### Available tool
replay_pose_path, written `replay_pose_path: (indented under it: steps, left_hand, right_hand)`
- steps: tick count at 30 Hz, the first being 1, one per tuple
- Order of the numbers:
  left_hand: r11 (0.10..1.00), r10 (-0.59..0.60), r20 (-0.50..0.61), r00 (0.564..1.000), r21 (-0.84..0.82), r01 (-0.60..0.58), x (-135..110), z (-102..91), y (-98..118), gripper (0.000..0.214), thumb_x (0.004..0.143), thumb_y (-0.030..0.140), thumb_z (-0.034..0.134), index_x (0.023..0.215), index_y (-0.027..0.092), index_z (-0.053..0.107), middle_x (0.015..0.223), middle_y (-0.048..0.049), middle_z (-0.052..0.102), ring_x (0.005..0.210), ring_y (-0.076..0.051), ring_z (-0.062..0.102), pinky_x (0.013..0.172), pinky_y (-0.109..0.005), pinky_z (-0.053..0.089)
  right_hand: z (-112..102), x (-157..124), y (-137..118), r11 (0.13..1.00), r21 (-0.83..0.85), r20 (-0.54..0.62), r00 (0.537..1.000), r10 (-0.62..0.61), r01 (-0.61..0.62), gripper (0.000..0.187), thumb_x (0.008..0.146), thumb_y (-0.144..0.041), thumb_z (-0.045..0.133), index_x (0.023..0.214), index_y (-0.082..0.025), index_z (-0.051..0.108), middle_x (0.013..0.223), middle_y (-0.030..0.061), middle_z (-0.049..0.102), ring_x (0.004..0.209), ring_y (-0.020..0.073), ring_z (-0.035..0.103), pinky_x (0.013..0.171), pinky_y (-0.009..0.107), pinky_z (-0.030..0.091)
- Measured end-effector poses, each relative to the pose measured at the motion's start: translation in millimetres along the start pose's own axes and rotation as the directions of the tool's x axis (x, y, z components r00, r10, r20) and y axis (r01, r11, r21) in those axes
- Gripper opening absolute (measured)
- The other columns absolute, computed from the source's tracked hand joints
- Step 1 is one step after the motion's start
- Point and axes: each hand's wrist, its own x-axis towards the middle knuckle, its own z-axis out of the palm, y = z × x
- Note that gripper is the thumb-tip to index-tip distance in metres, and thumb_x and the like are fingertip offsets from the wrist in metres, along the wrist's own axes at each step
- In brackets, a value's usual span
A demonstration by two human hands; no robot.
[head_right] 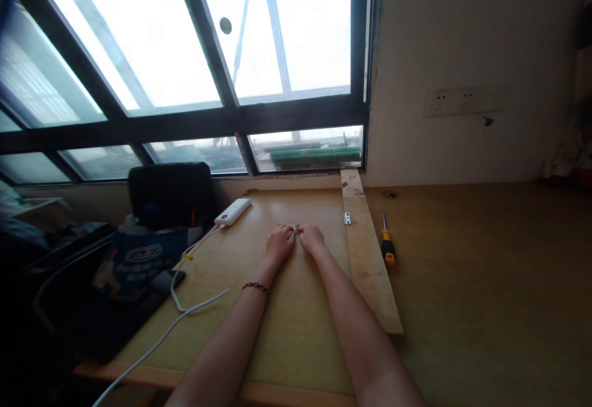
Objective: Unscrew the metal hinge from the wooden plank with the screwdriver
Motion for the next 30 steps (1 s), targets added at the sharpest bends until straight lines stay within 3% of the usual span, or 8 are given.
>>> replay_pose_path:
  steps: [5,10,15,19,21,24,27,30]
  left_hand:
    - [0.999,0.029,-0.022,0.999,-0.032,-0.03,1.0,2.5,-2.3,0.022,0.084,0.024,0.043,0.09,0.022,0.064,0.104,-0.005,0.063,0.099,-0.019,0.052,0.085,-0.03,0.037]
    - [0.994,0.094,-0.139,0.986,-0.048,-0.101,0.6,3.4,1.5,0.023,0.084,0.023,0.043,0.092,0.018,0.064,0.1,-0.0074,0.063,0.098,-0.02,0.053,0.089,-0.033,0.036]
    - [0.967,0.22,-0.202,0.954,-0.081,-0.24,-4.0,1.5,16.8,0.021,0.084,0.019,0.043,0.09,0.018,0.063,0.096,-0.0076,0.063,0.097,-0.019,0.053,0.089,-0.031,0.037]
    - [0.956,0.247,-0.126,0.961,-0.129,-0.263,-12.0,2.8,34.2,0.025,0.087,0.023,0.039,0.09,0.018,0.063,0.086,-0.0078,0.065,0.082,-0.018,0.057,0.074,-0.028,0.039]
    - [0.962,0.228,-0.044,0.973,-0.142,-0.232,-16.8,5.4,44.0,0.028,0.088,0.028,0.037,0.089,0.019,0.063,0.077,-0.0069,0.065,0.069,-0.016,0.057,0.063,-0.026,0.037]
    - [0.97,0.218,0.012,0.976,-0.115,-0.215,-23.7,9.6,57.1,0.032,0.088,0.037,0.038,0.085,0.02,0.064,0.069,-0.0069,0.065,0.06,-0.016,0.056,0.056,-0.025,0.03]
    - [0.97,0.226,0.0,0.974,-0.093,-0.225,-29.6,10.8,63.6,0.036,0.087,0.043,0.038,0.077,0.02,0.064,0.064,-0.0071,0.063,0.056,-0.015,0.053,0.054,-0.025,0.026]
    - [0.965,0.21,-0.029,0.977,-0.153,-0.212,-33.0,9.4,64.4,0.042,0.085,0.047,0.04,0.06,0.018,0.059,0.056,-0.006,0.059,0.051,-0.013,0.048,0.052,-0.025,0.024]
  right_hand:
    - [-0.1,-0.2,1.0,0.999,0.046,-0.021,1.0,0.014,-0.013,0.03,0.08,-0.017,0.044,0.095,-0.023,0.069,0.102,0.0054,0.068,0.094,0.0183,0.062,0.079,0.023,0.044]
    - [-5.5,-3.0,-7.9,0.993,0.117,-0.073,0.997,0.01,-0.002,0.032,0.079,-0.012,0.043,0.099,-0.018,0.068,0.103,0.0069,0.068,0.095,0.0172,0.062,0.081,0.023,0.045]
    - [-61.9,-24.4,-7.5,0.963,0.221,-0.182,0.977,-0.114,0.153,0.029,0.08,-0.017,0.046,0.102,-0.017,0.065,0.101,0.0052,0.068,0.081,0.0142,0.065,0.074,0.023,0.049]
    - [-123.1,-66.8,45.2,0.939,0.143,-0.41,0.882,-0.232,0.314,0.025,0.08,-0.019,0.045,0.094,-0.018,0.065,0.094,0.0054,0.068,0.081,0.0166,0.063,0.074,0.028,0.048]
    - [-138.6,-89.3,87.5,0.968,0.003,-0.527,0.823,-0.213,0.252,0.025,0.081,-0.02,0.042,0.089,-0.018,0.066,0.092,0.0064,0.068,0.086,0.0193,0.061,0.077,0.032,0.046]
    - [-139.3,-111.3,147.2,0.99,-0.115,-0.661,0.738,-0.134,0.077,0.027,0.082,-0.024,0.041,0.088,-0.016,0.066,0.088,0.0085,0.068,0.085,0.0221,0.058,0.079,0.036,0.044]
    - [-128.0,-114.2,180.7,0.993,-0.121,-0.662,0.745,-0.081,0.0,0.028,0.081,-0.024,0.041,0.089,-0.016,0.066,0.091,0.008,0.068,0.087,0.0221,0.057,0.081,0.036,0.043]
    - [-119.1,-106.3,188.6,0.994,-0.093,-0.612,0.791,-0.017,-0.05,0.028,0.08,-0.028,0.044,0.089,-0.016,0.067,0.095,0.008,0.068,0.089,0.0216,0.058,0.084,0.036,0.042]
